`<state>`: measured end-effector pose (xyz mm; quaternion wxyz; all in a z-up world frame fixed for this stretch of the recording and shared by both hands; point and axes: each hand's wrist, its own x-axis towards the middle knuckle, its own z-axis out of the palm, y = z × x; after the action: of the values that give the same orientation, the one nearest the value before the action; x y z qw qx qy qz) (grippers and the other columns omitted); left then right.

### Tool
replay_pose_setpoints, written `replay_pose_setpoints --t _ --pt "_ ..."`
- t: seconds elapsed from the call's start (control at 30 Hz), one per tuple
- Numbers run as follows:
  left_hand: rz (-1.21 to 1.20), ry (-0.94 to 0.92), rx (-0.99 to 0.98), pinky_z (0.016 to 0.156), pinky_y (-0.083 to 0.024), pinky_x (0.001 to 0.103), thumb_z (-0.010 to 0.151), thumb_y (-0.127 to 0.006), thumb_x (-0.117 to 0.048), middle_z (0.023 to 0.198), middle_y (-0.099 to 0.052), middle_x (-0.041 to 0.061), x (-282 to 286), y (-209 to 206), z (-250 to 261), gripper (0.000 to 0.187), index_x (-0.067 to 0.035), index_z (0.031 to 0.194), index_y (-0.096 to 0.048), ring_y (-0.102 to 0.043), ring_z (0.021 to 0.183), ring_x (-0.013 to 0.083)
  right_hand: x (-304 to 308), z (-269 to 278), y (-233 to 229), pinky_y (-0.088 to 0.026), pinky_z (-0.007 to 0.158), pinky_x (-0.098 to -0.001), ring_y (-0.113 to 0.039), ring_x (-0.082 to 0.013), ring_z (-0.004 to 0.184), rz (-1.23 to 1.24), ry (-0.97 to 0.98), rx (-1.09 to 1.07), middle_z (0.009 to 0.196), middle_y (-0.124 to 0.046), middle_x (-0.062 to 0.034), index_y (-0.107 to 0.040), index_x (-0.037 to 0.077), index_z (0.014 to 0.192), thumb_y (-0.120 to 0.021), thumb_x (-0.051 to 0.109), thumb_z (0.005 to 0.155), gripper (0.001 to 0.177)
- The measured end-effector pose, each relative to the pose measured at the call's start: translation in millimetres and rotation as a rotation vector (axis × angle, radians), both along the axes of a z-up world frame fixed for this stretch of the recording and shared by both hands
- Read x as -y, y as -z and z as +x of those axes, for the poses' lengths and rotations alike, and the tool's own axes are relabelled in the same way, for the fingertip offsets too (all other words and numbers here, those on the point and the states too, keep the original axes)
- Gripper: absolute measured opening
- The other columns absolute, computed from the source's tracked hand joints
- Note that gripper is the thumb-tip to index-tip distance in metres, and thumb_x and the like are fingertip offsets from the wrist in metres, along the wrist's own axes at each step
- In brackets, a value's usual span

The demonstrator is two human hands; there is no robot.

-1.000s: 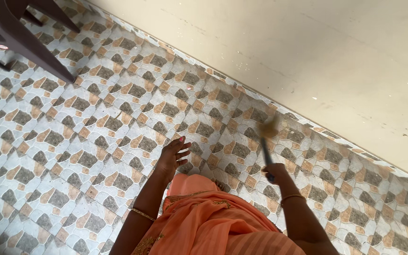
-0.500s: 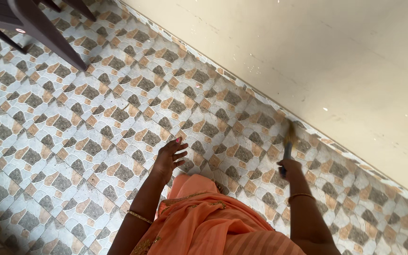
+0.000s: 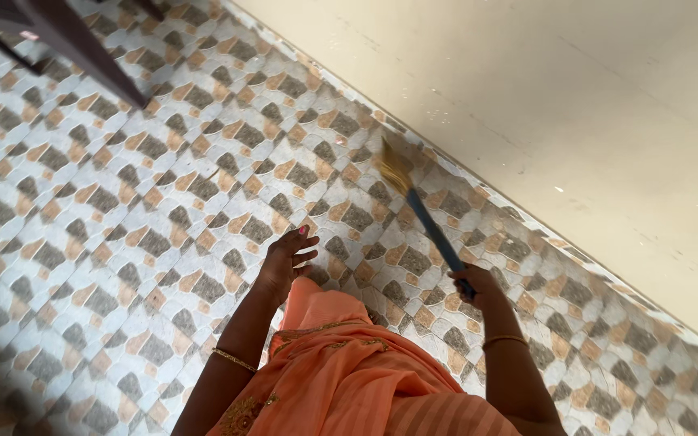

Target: The person sweeps a tiled floor using a handheld brush, navigating around a brown plastic chair and along the balcony ledge.

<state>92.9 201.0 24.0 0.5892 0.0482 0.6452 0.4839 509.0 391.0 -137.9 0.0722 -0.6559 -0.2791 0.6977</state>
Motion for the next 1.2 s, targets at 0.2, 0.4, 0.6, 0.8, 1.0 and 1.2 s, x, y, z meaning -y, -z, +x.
replay_pose_setpoints --t 0.2,0.4,0.6,0.8,1.0,1.2 --pt "0.077 0.055 0.045 0.095 -0.047 0.042 0.096 -0.056 -0.051 0.133 -0.069 0.005 -31.0 2.1 -9.3 0.062 -0.015 0.147 -0.053 -0.063 0.116 0.0227 19.4 96.4 -46.5 -0.037 0.036 -0.0249 -0.046 -0.0116 0.043 -0.211 0.338 0.147 0.060 -0.054 -0.0024 -0.055 0.005 0.088 -0.069 0.015 0.093 0.019" --pt "0.088 0.086 0.073 0.094 -0.046 0.042 0.096 -0.056 -0.052 0.132 -0.068 0.004 -43.4 5.0 -16.9 0.064 -0.016 0.148 -0.052 -0.061 0.115 0.0223 21.7 154.2 -82.4 -0.039 0.038 -0.0259 -0.047 -0.0123 0.044 -0.237 0.630 0.250 0.061 -0.053 -0.0015 -0.062 0.005 0.095 -0.054 0.023 0.099 0.020" --pt "0.076 0.081 0.049 0.094 -0.048 0.042 0.095 -0.057 -0.052 0.133 -0.069 0.006 -30.5 8.9 -29.8 0.067 -0.013 0.148 -0.052 -0.063 0.116 0.0237 -19.5 70.1 -40.7 -0.045 0.039 -0.0243 -0.047 -0.0087 0.048 0.137 0.201 0.363 0.069 -0.065 -0.0061 -0.070 0.005 0.100 -0.053 0.025 0.104 0.027" --pt "0.040 0.056 0.021 0.096 -0.048 0.042 0.096 -0.055 -0.054 0.136 -0.067 0.007 -20.4 -7.2 -33.4 0.068 -0.012 0.149 -0.050 -0.063 0.119 0.0247 -49.0 -151.9 -8.3 -0.048 0.038 -0.0277 -0.058 -0.0158 0.048 0.039 0.215 0.231 0.071 -0.063 -0.0111 -0.063 -0.007 0.106 -0.079 0.005 0.088 0.027" --pt "0.058 -0.008 -0.004 0.098 -0.049 0.043 0.095 -0.054 -0.055 0.136 -0.067 0.008 -10.0 -24.9 -48.3 0.071 -0.012 0.151 -0.048 -0.064 0.120 0.0246 -13.0 -193.3 -51.5 -0.042 0.037 -0.0300 -0.053 -0.0134 0.044 0.313 -0.252 0.074 0.063 -0.065 -0.0065 -0.054 0.018 0.144 -0.080 0.003 0.082 0.069" --pt "0.058 -0.084 0.023 0.099 -0.049 0.043 0.096 -0.053 -0.055 0.136 -0.067 0.008 5.5 -11.5 -56.0 0.071 -0.011 0.151 -0.047 -0.064 0.119 0.0250 -16.8 -131.3 -22.9 -0.038 0.036 -0.0298 -0.051 -0.0140 0.043 0.264 -0.221 0.220 0.065 -0.066 -0.0082 -0.064 0.013 0.139 -0.076 0.009 0.088 0.053"
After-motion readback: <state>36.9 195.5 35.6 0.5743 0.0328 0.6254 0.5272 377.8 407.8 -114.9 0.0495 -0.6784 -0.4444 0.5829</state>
